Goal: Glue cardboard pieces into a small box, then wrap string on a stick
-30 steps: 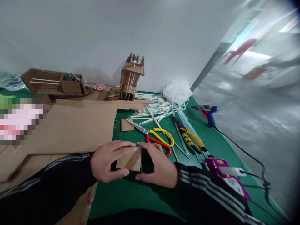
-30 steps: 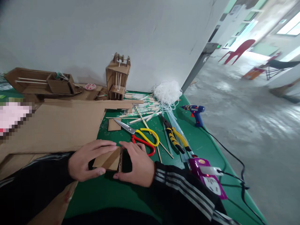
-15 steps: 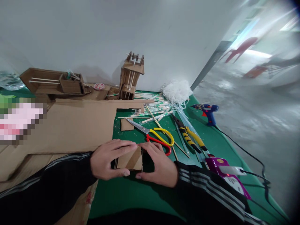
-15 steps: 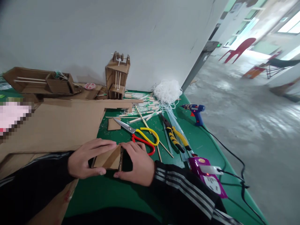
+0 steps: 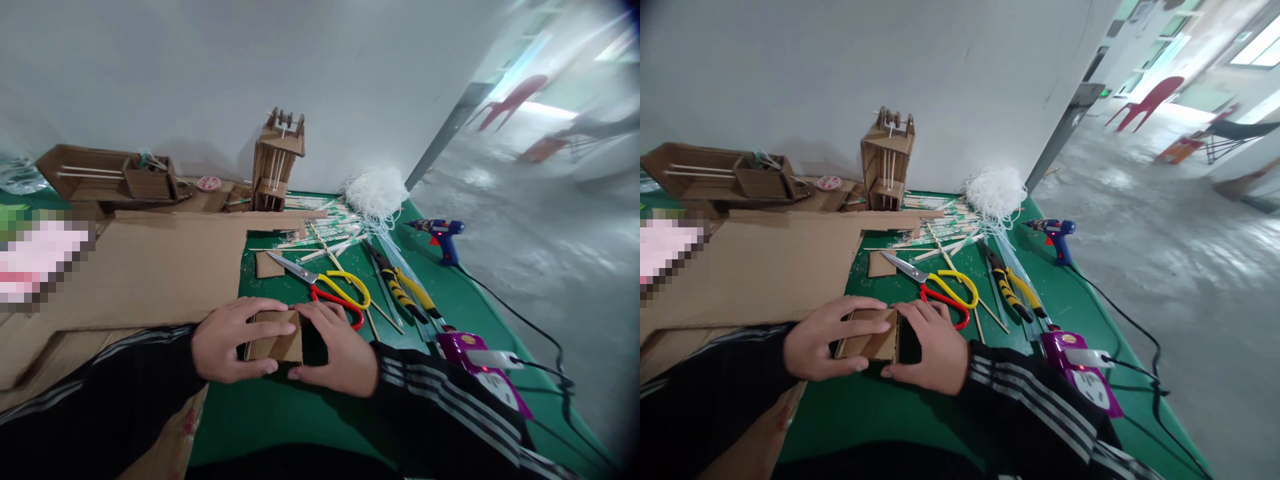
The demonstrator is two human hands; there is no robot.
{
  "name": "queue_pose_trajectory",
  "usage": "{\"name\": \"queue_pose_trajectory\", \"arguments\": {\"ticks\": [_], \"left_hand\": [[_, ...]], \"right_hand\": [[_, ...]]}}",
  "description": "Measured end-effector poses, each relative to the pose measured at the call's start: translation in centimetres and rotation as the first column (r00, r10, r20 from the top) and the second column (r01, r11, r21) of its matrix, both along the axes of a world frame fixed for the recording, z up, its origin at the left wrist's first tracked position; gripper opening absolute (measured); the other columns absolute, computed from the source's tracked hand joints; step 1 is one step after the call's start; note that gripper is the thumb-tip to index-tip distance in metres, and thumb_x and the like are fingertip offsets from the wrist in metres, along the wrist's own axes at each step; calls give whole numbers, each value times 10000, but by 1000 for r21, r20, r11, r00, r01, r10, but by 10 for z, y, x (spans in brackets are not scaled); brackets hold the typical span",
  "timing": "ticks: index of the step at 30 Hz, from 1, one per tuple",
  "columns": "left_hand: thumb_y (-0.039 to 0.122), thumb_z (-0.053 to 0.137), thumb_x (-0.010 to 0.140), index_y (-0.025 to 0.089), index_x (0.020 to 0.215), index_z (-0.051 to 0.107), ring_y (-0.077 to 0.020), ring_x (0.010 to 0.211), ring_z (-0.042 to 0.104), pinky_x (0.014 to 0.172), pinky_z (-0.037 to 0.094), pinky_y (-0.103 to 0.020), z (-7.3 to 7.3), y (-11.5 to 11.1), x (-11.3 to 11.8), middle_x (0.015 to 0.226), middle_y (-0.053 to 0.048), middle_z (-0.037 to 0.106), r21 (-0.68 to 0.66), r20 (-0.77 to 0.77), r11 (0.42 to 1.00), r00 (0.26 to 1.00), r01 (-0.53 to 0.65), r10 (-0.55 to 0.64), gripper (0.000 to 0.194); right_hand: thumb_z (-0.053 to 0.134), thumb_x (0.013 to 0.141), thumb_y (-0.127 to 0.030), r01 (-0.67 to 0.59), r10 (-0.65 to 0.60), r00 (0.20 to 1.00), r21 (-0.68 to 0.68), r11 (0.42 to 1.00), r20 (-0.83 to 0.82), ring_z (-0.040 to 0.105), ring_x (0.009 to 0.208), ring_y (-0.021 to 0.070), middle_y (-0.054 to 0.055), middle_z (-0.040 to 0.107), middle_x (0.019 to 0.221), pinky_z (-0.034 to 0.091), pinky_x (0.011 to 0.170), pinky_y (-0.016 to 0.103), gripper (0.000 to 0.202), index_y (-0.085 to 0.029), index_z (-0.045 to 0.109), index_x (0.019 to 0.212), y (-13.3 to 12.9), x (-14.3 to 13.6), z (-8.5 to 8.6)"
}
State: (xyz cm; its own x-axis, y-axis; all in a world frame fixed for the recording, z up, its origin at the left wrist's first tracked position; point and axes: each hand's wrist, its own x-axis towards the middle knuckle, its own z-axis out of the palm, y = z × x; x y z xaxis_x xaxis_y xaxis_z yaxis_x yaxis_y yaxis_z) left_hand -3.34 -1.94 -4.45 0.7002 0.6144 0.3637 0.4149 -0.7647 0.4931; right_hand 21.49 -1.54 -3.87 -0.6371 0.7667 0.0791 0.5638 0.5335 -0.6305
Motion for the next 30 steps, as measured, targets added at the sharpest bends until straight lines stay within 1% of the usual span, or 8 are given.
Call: {"name": "queue_pose_trajectory", "arguments": {"ticks": [4,8,12,17,21,24,27,30], "left_hand": [[391,624,862,289,1325,512,-279,1178,534,956,462,-418,0,-1,2,1351,-114,495,13,-21,1000,1000,-8,8,487],[337,626,837,259,1289,520,-292,1136,530,921,457,-449,2,-3,6,1317,-125,508,46,-57,999,998,-26,29,471],[292,615,805,232,1232,516,-302,1153,513,1005,383,-519,5,-6,14,1319,-125,523,111,-103,993,993,-48,60,443],[281,625,787,254,1217,522,-290,1158,525,1072,304,-567,10,-8,21,1297,-103,549,176,-128,982,987,-74,97,443],[226,601,783,288,1253,527,-281,1187,523,1120,215,-607,11,-9,23,1294,-81,552,184,-101,980,990,-81,101,480],[206,574,790,266,1250,533,-278,1200,520,1132,174,-618,10,-9,23,1308,-94,542,205,-36,975,995,-86,95,466],[195,565,786,236,1238,527,-273,1204,521,1140,150,-615,7,-9,23,1330,-116,523,210,22,973,995,-97,95,455],[251,602,803,240,1227,517,-272,1205,524,1147,142,-614,6,-10,23,1334,-119,520,204,53,974,994,-101,92,433]], "right_hand": [[807,644,-541,-3,3,1000,18,1000,-1,514,1181,303,113,585,1269,306,1025,448,845,-162,460,1314,0,2,0],[797,664,-535,-13,13,999,11,1000,-43,526,1171,288,102,589,1280,287,1032,442,835,-169,446,1327,0,4,-2],[800,667,-532,-1,1,998,8,1000,-62,535,1158,291,99,598,1288,286,1024,451,843,-175,439,1340,0,5,-5],[776,673,-598,-29,32,995,45,999,-89,524,1192,290,106,584,1313,266,1056,460,894,-175,420,1376,0,7,-8],[761,670,-631,-14,20,995,70,997,-96,520,1192,296,115,581,1309,282,1061,469,955,-174,375,1415,-2,8,-7],[770,648,-641,33,-19,993,116,993,-115,525,1168,314,132,586,1280,325,1029,483,980,-165,368,1404,-3,8,-5],[771,643,-645,71,-42,984,164,984,-174,550,1097,307,134,606,1198,392,956,464,902,-159,425,1319,-3,8,-4],[779,658,-617,63,-17,975,204,977,-221,555,1068,288,116,607,1167,401,943,455,834,-178,439,1281,-4,8,-2]]}}
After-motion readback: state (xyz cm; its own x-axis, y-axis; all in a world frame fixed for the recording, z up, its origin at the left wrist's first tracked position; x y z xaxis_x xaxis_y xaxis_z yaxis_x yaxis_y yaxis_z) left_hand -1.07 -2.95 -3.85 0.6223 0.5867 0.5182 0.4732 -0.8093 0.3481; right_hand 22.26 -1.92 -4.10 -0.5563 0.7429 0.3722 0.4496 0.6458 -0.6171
